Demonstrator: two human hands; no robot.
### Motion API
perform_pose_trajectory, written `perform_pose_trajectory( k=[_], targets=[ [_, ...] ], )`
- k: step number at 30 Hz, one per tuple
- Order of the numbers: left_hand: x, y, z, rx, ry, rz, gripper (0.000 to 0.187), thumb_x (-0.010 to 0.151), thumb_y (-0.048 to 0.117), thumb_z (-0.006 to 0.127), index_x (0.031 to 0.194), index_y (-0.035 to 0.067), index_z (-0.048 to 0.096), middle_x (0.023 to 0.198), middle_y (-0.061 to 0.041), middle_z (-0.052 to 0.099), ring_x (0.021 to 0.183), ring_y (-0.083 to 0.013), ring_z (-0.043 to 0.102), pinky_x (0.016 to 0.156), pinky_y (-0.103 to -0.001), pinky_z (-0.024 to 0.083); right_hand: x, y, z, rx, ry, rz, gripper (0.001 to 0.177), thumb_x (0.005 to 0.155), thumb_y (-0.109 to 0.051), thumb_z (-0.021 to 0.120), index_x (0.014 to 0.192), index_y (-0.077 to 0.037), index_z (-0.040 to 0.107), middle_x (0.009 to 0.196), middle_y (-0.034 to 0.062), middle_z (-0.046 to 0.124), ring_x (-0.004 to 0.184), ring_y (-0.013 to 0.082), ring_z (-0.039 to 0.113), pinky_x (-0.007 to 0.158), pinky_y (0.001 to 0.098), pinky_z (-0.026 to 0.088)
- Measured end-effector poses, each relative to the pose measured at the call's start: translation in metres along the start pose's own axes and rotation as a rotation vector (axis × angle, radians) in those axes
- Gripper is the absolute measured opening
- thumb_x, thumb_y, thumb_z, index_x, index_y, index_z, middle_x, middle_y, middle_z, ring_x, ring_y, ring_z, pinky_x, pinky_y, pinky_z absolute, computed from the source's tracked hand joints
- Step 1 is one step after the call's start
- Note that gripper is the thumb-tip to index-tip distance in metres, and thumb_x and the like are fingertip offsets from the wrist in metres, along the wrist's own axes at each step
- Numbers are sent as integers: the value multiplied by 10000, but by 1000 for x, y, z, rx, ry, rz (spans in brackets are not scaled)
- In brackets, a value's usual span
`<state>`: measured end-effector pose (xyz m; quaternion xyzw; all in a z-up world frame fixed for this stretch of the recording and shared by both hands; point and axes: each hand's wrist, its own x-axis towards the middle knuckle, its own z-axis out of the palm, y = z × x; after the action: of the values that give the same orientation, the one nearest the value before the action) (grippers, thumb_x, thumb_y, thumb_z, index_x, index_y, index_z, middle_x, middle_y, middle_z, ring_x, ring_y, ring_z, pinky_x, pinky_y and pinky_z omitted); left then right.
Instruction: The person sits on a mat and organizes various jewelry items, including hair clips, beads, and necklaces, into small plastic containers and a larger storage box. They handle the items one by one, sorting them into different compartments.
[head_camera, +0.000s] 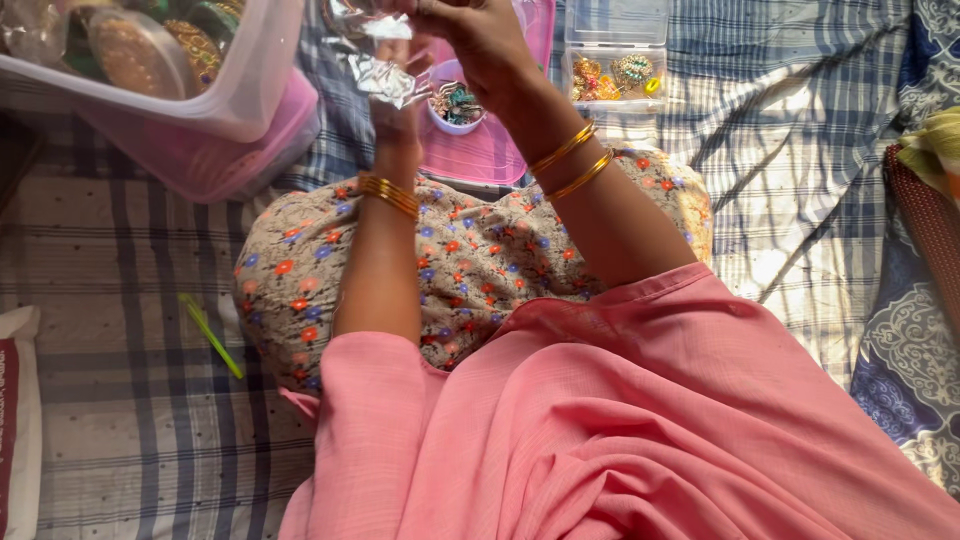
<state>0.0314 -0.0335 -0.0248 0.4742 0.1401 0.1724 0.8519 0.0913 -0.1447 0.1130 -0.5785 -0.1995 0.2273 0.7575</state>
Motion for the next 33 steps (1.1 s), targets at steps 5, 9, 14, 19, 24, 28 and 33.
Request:
perform_pose_trajectory(
  k=[5, 9, 14, 19, 24, 28, 33],
  targets=[
    [-12, 38, 11, 52, 81, -112, 441, 1017, 451, 475, 1295, 133, 602, 1152, -106, 762, 1015, -207, 738, 804, -348, 595, -4, -3, 8, 94, -27, 36, 158, 934, -131, 777, 1010, 0, 732, 954, 98, 771, 892, 206, 763, 909, 358, 614],
    [-16, 43, 13, 20, 26, -106, 443, 1058, 442, 459, 1279, 103, 637, 1188, -75, 763, 1074, -196, 729, 861, -334, 573, 5, 13, -7, 55, -10, -19, 182, 982, -175, 777, 1002, -4, 718, 932, 84, 740, 874, 188, 727, 885, 353, 603],
    [-20, 48, 18, -95, -20, -74, 424, 1069, 430, 476, 1251, 105, 679, 1188, -63, 754, 1058, -182, 717, 829, -314, 557, -2, 30, -45, -40, 18, 4, 214, 970, -204, 778, 1076, -28, 717, 1003, 49, 752, 932, 158, 736, 920, 327, 619],
    [-18, 33, 15, 34, -27, -139, 326, 1054, 363, 505, 1175, 117, 682, 1104, -35, 742, 967, -136, 692, 739, -268, 538, -27, 53, -88, -226, 26, 23, 107, 1007, -110, 776, 1042, -26, 721, 955, 57, 728, 825, 136, 682, 732, 276, 563],
    [-14, 12, 8, 187, 8, -270, 281, 1023, 320, 513, 1140, 126, 680, 1054, -7, 742, 907, -109, 663, 686, -257, 532, -42, 85, -109, -552, 105, 127, 110, 936, -41, 744, 1037, -45, 704, 938, 42, 754, 812, 109, 734, 701, 250, 627],
    [-17, 14, 7, 308, 22, -303, 300, 1025, 336, 504, 1145, 131, 688, 1116, 3, 721, 956, -104, 635, 741, -270, 534, -27, 104, -94, -862, -6, -37, 162, 916, -31, 754, 1074, -64, 758, 1027, 57, 790, 897, 138, 779, 807, 290, 661],
    [-24, 25, 11, 408, 53, -344, 325, 1016, 367, 480, 1135, 145, 684, 1125, 14, 705, 1002, -98, 629, 789, -294, 524, -28, 108, -70, -1311, -156, -215, 311, 802, -60, 799, 1104, -52, 730, 1122, 139, 720, 993, 337, 681, 858, 449, 564]
  ],
)
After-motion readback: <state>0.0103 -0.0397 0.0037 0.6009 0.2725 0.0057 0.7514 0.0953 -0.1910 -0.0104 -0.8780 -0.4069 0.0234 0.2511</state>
